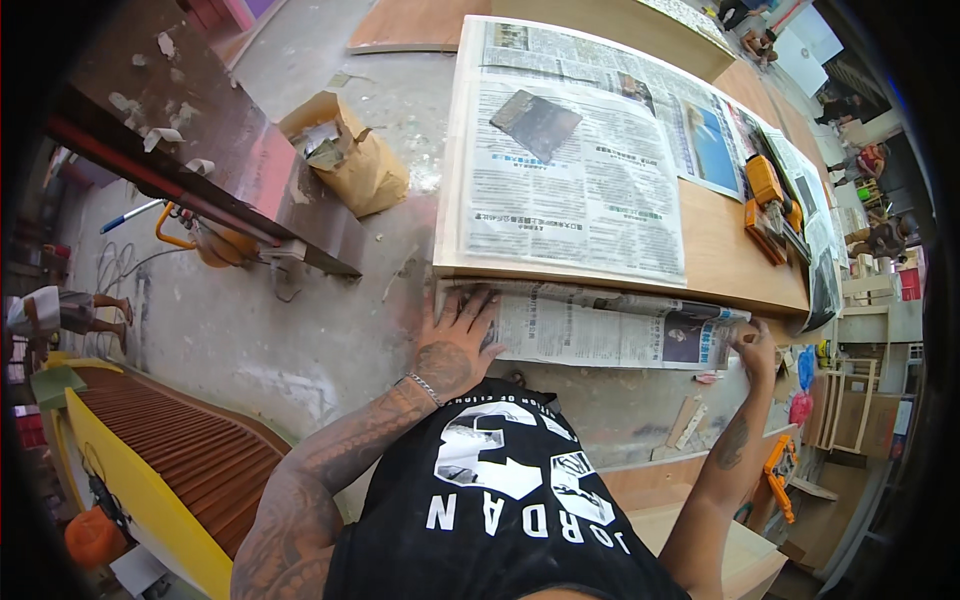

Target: The person applies sheets of newspaper to the surface and sides of a white cabinet. They secure the paper with masking tape and use a metal scraper to smooth and press the tape firmly along the edges.

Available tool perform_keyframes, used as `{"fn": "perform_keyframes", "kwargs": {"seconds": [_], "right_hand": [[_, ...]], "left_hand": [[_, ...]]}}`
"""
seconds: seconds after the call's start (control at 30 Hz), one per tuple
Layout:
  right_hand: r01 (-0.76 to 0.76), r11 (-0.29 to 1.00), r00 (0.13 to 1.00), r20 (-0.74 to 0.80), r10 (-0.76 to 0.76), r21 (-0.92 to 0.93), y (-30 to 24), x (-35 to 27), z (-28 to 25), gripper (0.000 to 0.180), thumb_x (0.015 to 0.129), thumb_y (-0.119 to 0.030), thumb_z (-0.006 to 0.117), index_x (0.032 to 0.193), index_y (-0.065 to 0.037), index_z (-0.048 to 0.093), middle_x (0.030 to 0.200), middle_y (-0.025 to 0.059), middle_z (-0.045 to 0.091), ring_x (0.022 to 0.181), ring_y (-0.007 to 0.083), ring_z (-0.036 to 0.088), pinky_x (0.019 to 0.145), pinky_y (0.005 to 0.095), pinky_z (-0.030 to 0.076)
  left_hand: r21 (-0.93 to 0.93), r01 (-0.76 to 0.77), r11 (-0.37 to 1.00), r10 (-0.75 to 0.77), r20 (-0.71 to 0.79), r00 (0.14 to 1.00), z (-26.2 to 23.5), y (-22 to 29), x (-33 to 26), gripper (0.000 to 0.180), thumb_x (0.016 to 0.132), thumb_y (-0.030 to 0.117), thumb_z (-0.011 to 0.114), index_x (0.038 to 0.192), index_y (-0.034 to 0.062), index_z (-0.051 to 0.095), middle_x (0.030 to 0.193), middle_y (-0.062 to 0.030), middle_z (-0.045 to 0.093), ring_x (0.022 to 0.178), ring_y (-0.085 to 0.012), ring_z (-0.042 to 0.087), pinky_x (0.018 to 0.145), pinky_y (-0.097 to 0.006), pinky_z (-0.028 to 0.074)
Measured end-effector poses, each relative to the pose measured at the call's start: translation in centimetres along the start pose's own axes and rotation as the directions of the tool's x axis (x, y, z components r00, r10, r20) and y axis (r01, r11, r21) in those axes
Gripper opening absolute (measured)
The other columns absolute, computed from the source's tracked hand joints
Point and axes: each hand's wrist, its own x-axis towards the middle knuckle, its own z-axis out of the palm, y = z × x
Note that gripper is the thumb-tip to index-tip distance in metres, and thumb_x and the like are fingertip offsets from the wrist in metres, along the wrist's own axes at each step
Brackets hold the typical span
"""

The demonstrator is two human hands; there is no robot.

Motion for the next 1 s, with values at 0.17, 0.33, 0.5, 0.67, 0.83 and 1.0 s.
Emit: {"fn": "perform_keyframes", "kwargs": {"seconds": [0.17,0.33,0.5,0.67,0.83,1.0], "right_hand": [[0.023,0.978,0.865,-0.494,0.085,0.209,-5.6,-5.2,-1.1,0.051,0.081,0.005,0.061,0.132,-0.004,0.062,0.098,0.0101,0.072,0.087,0.0194,0.067,0.079,0.0311,0.054],[0.324,0.892,0.923,-0.311,-0.226,0.315,-17.4,-14.2,9.3,0.047,0.078,0.014,0.047,0.111,-0.003,0.075,0.107,0.0152,0.076,0.099,0.0257,0.073,0.087,0.0352,0.056],[0.237,0.967,0.907,-0.335,-0.256,-0.097,-23.9,-14.4,15.3,0.041,0.084,-0.029,0.076,0.115,-0.004,0.068,0.117,0.0267,0.066,0.105,0.0454,0.063,0.088,0.0496,0.052],[0.132,0.982,0.902,-0.396,-0.175,-0.132,-24.5,-11.7,15.5,0.061,0.080,-0.043,0.080,0.114,0.002,0.059,0.135,0.0378,0.049,0.120,0.0536,0.049,0.101,0.0561,0.040],[0.111,0.987,0.895,-0.421,-0.148,-0.112,-24.2,-11.5,16.4,0.065,0.078,-0.042,0.081,0.117,0.005,0.058,0.132,0.0384,0.051,0.121,0.0529,0.049,0.104,0.0553,0.039],[0.064,0.990,0.907,-0.407,-0.110,-0.126,-24.2,-11.4,16.8,0.068,0.077,-0.043,0.081,0.119,0.006,0.060,0.131,0.0353,0.053,0.121,0.0504,0.050,0.104,0.0532,0.039]], "left_hand": [[-0.020,0.017,1.000,-0.016,0.050,0.999,-0.1,0.7,0.4,0.069,0.095,0.047,0.058,0.149,0.0066,0.044,0.153,-0.0157,0.043,0.140,-0.0431,0.035,0.115,-0.072,0.013],[0.013,0.032,0.999,-0.033,0.073,0.997,0.0,1.3,0.6,0.073,0.094,0.048,0.059,0.150,0.0044,0.042,0.153,-0.0194,0.042,0.141,-0.0479,0.032,0.114,-0.074,0.009],[0.054,0.001,0.999,-0.006,0.104,0.995,-0.2,1.5,0.8,0.075,0.093,0.049,0.060,0.150,0.0036,0.041,0.153,-0.0201,0.041,0.140,-0.0484,0.031,0.114,-0.074,0.008],[0.111,0.021,0.994,-0.029,0.068,0.997,-0.6,2.1,1.2,0.074,0.092,0.048,0.062,0.148,0.0028,0.044,0.151,-0.0195,0.044,0.137,-0.0490,0.037,0.114,-0.074,0.009],[-0.013,0.026,1.000,-0.026,0.015,1.000,-0.8,2.4,1.5,0.063,0.088,0.035,0.069,0.138,0.0005,0.051,0.143,-0.0198,0.051,0.128,-0.0453,0.046,0.111,-0.060,0.029],[-0.182,0.017,0.983,-0.042,-0.136,0.990,0.2,2.5,2.6,0.054,0.085,0.021,0.073,0.131,0.0001,0.054,0.131,-0.0191,0.058,0.118,-0.0390,0.052,0.100,-0.049,0.041]]}}
